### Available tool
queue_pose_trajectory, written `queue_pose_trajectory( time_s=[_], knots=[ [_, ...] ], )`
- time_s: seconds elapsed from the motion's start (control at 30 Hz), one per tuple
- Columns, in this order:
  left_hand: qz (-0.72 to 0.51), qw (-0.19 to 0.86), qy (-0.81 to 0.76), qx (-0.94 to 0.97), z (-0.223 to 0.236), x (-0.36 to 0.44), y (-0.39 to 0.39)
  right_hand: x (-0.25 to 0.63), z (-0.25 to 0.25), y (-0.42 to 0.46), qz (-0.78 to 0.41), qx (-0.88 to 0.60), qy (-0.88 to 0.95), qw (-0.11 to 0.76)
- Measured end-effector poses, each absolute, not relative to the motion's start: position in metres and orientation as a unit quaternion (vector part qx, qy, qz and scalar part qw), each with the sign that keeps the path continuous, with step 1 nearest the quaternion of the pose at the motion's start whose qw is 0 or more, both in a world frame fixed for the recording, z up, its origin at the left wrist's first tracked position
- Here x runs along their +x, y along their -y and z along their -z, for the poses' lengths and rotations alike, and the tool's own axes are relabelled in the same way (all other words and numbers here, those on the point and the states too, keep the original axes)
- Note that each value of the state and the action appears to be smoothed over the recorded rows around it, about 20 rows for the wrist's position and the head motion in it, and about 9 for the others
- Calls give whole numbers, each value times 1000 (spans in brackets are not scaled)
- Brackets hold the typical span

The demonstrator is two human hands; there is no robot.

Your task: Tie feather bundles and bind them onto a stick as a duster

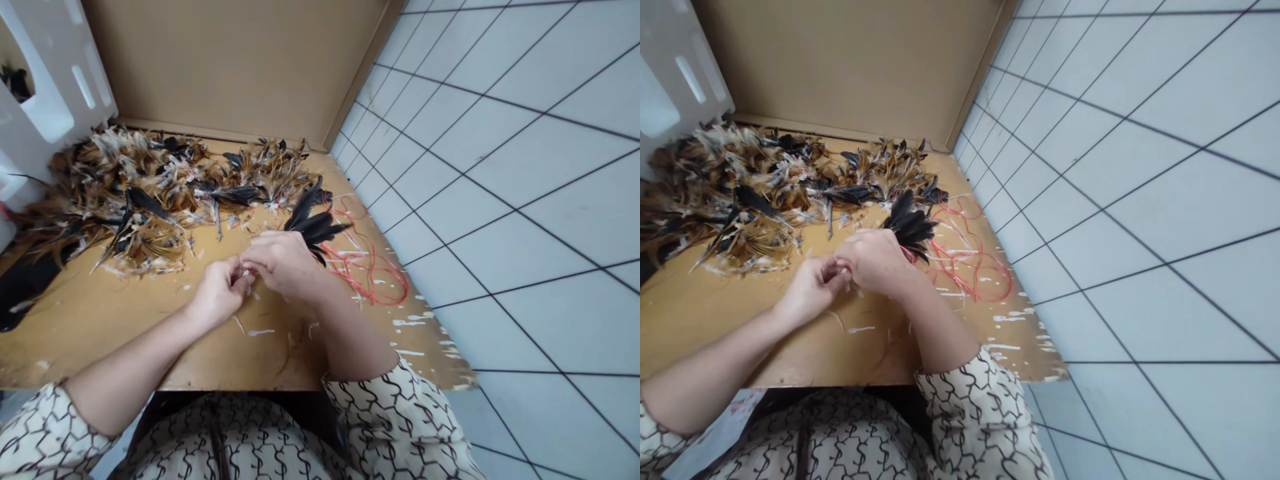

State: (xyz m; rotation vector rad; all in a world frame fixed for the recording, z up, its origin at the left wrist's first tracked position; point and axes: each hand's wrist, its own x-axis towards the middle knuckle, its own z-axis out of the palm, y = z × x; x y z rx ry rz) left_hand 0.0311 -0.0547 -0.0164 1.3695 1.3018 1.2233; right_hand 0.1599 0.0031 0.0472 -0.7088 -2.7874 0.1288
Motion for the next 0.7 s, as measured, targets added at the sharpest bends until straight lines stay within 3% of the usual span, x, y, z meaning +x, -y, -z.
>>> queue_pose_trajectory(
  time_s=[0.3, 0.7],
  knots=[
    [-376, 269, -617, 636, 1, 42, 71, 170, -43, -17, -141, -232, 949, 158],
    [-309, 219, -653, 656, 0, 47, 82, 173, -45, -23, -237, -251, 925, 156]
  ],
)
